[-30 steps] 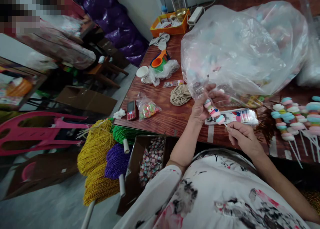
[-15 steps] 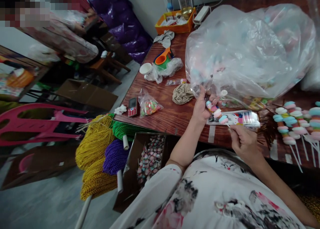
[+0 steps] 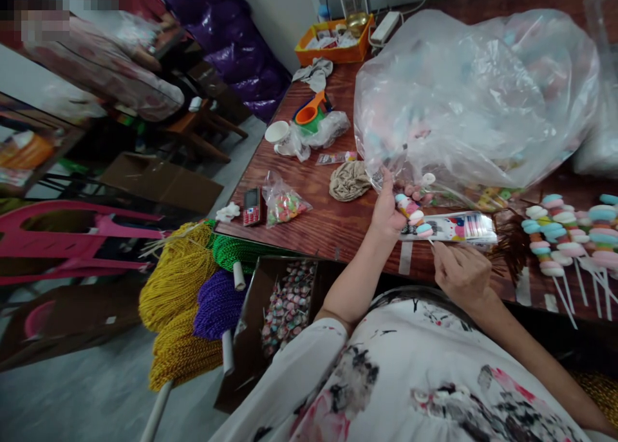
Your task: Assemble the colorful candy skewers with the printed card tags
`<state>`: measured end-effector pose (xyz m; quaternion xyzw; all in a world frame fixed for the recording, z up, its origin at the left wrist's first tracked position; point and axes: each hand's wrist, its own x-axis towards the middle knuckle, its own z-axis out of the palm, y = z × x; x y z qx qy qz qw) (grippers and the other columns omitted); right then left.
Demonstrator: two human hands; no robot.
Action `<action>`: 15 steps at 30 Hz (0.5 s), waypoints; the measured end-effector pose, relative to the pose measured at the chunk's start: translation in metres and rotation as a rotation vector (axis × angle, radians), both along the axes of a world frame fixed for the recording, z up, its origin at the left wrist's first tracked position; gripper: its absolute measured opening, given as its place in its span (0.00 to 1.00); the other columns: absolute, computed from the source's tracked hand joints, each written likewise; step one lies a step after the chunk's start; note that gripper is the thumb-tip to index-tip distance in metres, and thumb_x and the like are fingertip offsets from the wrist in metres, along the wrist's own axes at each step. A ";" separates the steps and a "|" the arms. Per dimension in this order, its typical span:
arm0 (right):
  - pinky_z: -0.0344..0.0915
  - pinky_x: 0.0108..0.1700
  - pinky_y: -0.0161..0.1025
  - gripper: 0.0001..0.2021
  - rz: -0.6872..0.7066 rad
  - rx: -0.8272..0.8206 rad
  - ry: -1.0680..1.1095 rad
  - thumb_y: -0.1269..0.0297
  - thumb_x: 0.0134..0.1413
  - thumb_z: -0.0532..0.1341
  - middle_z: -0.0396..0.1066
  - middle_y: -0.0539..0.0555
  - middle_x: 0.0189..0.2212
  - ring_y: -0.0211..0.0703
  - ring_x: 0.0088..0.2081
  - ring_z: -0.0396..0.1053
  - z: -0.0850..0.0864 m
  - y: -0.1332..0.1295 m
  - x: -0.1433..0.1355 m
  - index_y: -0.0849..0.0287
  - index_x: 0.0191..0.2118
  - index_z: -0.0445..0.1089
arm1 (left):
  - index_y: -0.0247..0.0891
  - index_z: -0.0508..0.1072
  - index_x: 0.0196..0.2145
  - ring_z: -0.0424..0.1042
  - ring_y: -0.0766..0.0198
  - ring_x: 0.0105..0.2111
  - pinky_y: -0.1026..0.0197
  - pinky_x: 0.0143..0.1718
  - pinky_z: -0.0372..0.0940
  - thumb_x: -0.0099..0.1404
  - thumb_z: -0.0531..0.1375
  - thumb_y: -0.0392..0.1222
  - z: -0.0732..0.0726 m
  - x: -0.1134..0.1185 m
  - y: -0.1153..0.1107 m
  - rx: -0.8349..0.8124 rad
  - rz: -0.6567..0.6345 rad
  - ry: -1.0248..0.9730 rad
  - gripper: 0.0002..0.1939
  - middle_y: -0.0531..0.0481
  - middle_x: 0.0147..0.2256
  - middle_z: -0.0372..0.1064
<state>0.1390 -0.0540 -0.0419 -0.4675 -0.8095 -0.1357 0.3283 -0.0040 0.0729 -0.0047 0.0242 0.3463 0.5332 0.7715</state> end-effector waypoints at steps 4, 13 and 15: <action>0.57 0.32 0.39 0.04 0.018 -0.016 0.044 0.75 0.55 0.60 0.68 0.50 0.19 0.37 0.23 0.64 -0.003 0.001 0.002 0.63 0.35 0.72 | 0.35 0.62 0.21 0.60 0.73 0.15 0.64 0.26 0.70 0.64 0.52 0.65 0.001 -0.002 -0.001 0.009 -0.032 -0.044 0.29 0.56 0.16 0.57; 0.56 0.25 0.34 0.08 0.124 -0.720 0.818 0.64 0.62 0.56 0.64 0.46 0.17 0.33 0.20 0.60 0.004 -0.004 -0.001 0.58 0.34 0.70 | 0.36 0.66 0.24 0.62 0.71 0.15 0.64 0.22 0.68 0.64 0.56 0.62 0.002 -0.002 -0.013 0.102 -0.174 0.016 0.25 0.56 0.18 0.60; 0.51 0.22 0.33 0.09 0.169 -0.979 1.077 0.60 0.61 0.57 0.59 0.44 0.14 0.32 0.17 0.55 0.007 -0.005 -0.002 0.58 0.32 0.69 | 0.36 0.67 0.24 0.61 0.71 0.15 0.64 0.22 0.68 0.64 0.55 0.62 0.002 -0.002 -0.013 0.116 -0.194 -0.016 0.25 0.56 0.18 0.59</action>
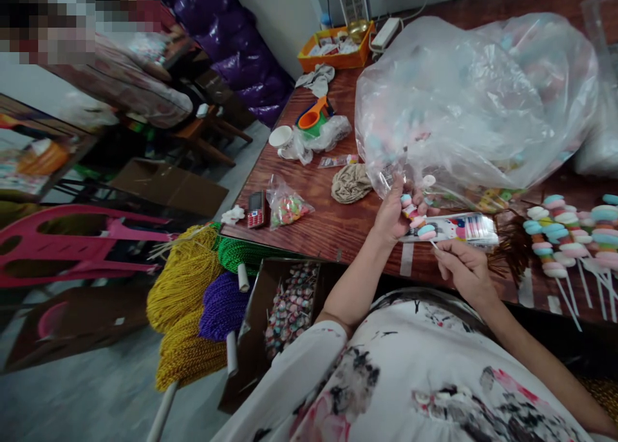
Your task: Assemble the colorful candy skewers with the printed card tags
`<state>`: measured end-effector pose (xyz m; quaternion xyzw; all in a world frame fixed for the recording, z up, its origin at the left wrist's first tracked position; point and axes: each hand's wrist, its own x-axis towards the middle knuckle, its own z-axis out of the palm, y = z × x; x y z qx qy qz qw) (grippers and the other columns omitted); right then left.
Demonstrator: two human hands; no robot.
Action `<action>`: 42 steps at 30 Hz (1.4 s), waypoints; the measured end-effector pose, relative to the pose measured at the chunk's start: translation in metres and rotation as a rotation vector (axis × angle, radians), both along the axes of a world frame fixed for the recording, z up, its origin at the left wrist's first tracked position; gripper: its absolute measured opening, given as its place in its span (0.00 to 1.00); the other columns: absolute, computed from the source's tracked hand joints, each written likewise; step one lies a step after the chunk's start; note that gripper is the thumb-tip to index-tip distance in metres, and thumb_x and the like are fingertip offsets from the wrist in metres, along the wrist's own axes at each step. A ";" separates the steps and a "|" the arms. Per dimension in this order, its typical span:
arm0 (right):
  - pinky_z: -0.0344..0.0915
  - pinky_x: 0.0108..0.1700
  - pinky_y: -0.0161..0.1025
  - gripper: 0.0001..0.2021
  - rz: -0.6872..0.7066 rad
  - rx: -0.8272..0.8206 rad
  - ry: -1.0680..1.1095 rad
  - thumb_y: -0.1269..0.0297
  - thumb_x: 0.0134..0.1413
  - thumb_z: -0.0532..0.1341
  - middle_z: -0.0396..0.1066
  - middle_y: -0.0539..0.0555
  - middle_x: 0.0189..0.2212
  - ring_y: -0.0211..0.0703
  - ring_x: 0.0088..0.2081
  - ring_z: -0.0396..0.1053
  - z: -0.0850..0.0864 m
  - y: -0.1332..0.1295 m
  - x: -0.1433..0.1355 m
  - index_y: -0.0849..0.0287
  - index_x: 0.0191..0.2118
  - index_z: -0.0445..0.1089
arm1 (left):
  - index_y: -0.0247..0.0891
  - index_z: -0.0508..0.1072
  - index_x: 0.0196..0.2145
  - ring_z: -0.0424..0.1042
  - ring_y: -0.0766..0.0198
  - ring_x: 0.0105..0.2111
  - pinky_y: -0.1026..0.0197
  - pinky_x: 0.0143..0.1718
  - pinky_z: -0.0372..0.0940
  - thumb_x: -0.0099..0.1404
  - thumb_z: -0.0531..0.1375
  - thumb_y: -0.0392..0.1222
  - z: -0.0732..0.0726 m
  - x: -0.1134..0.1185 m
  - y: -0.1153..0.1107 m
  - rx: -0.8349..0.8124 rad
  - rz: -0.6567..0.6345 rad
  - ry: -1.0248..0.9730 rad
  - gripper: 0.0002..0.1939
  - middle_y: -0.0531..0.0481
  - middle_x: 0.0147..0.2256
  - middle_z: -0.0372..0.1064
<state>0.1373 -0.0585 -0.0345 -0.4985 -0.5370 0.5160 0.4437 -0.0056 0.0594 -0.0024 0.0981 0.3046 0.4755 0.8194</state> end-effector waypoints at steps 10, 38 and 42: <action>0.42 0.20 0.34 0.10 0.137 -0.438 0.569 0.57 0.48 0.64 0.50 0.40 0.10 0.29 0.14 0.44 0.001 0.008 -0.004 0.59 0.29 0.68 | 0.38 0.65 0.27 0.55 0.72 0.12 0.64 0.21 0.68 0.67 0.42 0.66 0.001 -0.006 0.003 0.147 -0.026 -0.123 0.30 0.58 0.17 0.55; 0.51 0.24 0.34 0.10 -0.111 -0.082 0.165 0.59 0.57 0.60 0.59 0.44 0.14 0.32 0.18 0.53 0.003 0.018 -0.011 0.57 0.27 0.68 | 0.37 0.70 0.29 0.72 0.67 0.23 0.67 0.24 0.63 0.55 0.67 0.56 -0.006 0.007 -0.018 0.266 -0.122 0.032 0.19 0.55 0.22 0.67; 0.50 0.24 0.34 0.10 -0.094 -0.073 0.092 0.60 0.56 0.61 0.59 0.44 0.14 0.32 0.19 0.54 0.009 0.016 -0.006 0.57 0.27 0.68 | 0.44 0.73 0.42 0.75 0.62 0.33 0.58 0.38 0.69 0.59 0.62 0.60 0.002 -0.008 -0.005 0.221 0.052 0.002 0.20 0.52 0.30 0.73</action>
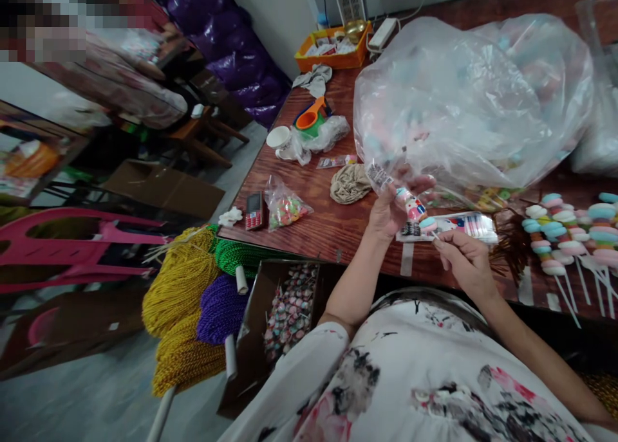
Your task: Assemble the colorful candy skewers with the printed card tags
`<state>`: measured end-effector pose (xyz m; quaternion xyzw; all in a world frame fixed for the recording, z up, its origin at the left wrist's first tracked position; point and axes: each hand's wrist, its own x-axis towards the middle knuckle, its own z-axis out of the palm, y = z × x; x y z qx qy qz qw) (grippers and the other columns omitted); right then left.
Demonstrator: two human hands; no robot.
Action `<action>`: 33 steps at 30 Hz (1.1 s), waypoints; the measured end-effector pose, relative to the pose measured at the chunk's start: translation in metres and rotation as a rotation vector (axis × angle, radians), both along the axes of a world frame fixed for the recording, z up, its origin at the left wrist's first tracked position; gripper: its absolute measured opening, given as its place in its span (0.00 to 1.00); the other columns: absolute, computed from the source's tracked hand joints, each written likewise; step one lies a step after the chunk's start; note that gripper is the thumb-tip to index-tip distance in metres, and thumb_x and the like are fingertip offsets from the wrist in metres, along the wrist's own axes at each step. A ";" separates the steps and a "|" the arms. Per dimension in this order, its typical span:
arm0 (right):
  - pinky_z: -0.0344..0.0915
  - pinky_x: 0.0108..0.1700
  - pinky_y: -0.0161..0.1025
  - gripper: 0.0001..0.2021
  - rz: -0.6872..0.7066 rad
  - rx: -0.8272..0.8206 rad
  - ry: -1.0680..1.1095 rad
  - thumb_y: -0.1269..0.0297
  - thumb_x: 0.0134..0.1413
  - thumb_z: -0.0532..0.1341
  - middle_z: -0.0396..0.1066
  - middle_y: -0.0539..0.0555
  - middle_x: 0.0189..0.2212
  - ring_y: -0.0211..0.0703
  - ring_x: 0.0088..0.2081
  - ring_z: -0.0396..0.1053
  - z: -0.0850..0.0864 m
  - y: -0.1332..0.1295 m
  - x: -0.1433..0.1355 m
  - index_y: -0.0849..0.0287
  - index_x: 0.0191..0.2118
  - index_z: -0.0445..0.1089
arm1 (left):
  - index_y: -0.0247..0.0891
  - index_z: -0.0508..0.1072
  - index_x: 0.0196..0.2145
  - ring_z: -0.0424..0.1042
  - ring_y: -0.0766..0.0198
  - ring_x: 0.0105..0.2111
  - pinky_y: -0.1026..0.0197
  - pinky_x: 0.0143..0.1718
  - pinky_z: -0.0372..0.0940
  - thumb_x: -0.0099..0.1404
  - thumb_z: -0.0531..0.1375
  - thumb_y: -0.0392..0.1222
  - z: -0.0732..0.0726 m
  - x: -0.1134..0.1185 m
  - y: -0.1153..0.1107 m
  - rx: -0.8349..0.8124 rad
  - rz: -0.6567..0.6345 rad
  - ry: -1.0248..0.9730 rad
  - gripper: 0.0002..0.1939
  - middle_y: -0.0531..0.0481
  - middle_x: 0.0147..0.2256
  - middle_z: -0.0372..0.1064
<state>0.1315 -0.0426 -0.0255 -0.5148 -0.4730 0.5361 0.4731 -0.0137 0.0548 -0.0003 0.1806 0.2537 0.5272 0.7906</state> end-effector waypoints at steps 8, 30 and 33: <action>0.51 0.25 0.35 0.09 -0.060 0.117 -0.204 0.60 0.58 0.58 0.60 0.46 0.16 0.34 0.19 0.55 -0.008 -0.004 0.001 0.58 0.29 0.68 | 0.38 0.60 0.21 0.62 0.72 0.18 0.65 0.27 0.68 0.62 0.58 0.62 -0.005 0.007 0.004 -0.023 0.017 0.078 0.26 0.58 0.17 0.54; 0.49 0.23 0.34 0.11 0.070 0.012 -0.086 0.58 0.58 0.59 0.58 0.44 0.13 0.33 0.16 0.53 -0.021 0.009 0.009 0.57 0.27 0.68 | 0.35 0.65 0.21 0.66 0.66 0.15 0.62 0.18 0.65 0.64 0.44 0.70 -0.007 -0.007 0.005 -0.303 -0.043 0.038 0.35 0.50 0.18 0.63; 0.47 0.22 0.34 0.09 0.018 -0.049 0.017 0.60 0.56 0.60 0.57 0.43 0.12 0.32 0.16 0.51 -0.018 0.008 0.006 0.57 0.27 0.67 | 0.36 0.64 0.22 0.67 0.67 0.17 0.63 0.21 0.67 0.63 0.45 0.71 -0.005 -0.002 -0.003 -0.246 -0.018 0.064 0.34 0.52 0.18 0.63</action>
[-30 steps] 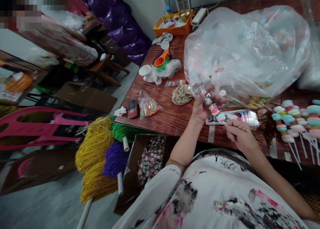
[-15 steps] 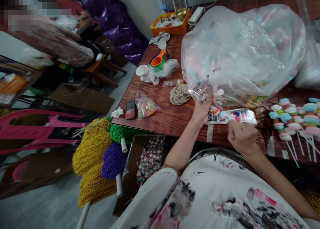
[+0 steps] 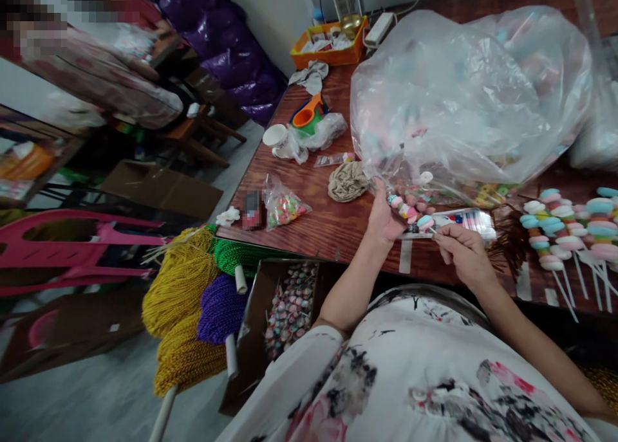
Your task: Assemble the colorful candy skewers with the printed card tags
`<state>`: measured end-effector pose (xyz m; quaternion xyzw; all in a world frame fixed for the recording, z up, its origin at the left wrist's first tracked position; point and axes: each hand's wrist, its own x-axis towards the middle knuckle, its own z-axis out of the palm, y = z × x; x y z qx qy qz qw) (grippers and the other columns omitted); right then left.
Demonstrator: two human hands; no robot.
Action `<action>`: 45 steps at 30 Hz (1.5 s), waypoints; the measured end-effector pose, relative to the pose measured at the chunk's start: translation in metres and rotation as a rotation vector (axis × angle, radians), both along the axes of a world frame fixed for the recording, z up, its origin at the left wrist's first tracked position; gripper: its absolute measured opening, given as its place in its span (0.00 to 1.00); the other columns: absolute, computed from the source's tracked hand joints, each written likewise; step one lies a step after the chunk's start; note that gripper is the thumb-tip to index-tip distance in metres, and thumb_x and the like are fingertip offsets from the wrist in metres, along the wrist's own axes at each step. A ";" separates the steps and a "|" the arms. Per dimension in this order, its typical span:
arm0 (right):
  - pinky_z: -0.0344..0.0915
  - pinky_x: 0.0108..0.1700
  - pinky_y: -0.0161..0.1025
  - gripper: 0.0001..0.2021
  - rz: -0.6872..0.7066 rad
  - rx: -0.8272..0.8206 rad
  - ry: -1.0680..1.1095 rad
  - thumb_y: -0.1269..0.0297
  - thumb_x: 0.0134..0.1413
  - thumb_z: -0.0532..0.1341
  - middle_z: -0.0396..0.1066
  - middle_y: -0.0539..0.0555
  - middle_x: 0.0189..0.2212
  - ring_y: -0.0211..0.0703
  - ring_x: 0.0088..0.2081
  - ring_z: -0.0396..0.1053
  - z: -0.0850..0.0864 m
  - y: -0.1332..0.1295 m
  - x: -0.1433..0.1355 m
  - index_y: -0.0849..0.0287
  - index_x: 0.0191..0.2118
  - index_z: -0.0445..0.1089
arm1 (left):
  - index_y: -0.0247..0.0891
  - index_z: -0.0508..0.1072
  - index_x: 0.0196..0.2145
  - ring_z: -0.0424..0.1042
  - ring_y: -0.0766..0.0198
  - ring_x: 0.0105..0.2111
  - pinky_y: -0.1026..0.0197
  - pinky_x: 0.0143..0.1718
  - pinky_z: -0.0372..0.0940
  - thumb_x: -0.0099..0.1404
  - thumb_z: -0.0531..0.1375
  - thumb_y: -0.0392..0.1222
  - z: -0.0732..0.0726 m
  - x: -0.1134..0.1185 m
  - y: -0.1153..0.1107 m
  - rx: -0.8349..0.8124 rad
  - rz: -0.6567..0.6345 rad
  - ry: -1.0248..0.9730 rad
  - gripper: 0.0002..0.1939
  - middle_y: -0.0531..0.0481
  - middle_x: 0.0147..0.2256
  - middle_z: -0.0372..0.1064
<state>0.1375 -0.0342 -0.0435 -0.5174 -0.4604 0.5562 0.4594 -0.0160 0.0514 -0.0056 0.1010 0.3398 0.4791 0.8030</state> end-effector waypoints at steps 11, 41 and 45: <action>0.55 0.29 0.37 0.08 -0.102 0.561 -0.769 0.67 0.59 0.55 0.70 0.51 0.21 0.38 0.23 0.63 -0.001 -0.008 -0.009 0.58 0.34 0.72 | 0.37 0.68 0.27 0.72 0.67 0.22 0.63 0.28 0.68 0.58 0.64 0.59 -0.005 0.016 -0.015 0.141 -0.079 0.044 0.21 0.54 0.22 0.68; 0.49 0.22 0.34 0.11 -0.031 0.083 -0.040 0.59 0.59 0.58 0.57 0.43 0.13 0.31 0.17 0.52 0.004 -0.009 -0.018 0.58 0.28 0.68 | 0.35 0.60 0.19 0.67 0.71 0.18 0.69 0.22 0.61 0.58 0.65 0.57 -0.012 0.021 -0.007 0.287 -0.115 -0.051 0.26 0.59 0.16 0.56; 0.53 0.24 0.33 0.10 -0.086 0.190 -0.194 0.61 0.59 0.58 0.58 0.44 0.16 0.32 0.19 0.55 -0.001 -0.007 -0.022 0.58 0.28 0.68 | 0.35 0.61 0.20 0.69 0.72 0.19 0.70 0.21 0.59 0.58 0.63 0.61 -0.011 0.031 -0.018 0.247 -0.076 0.021 0.27 0.58 0.17 0.58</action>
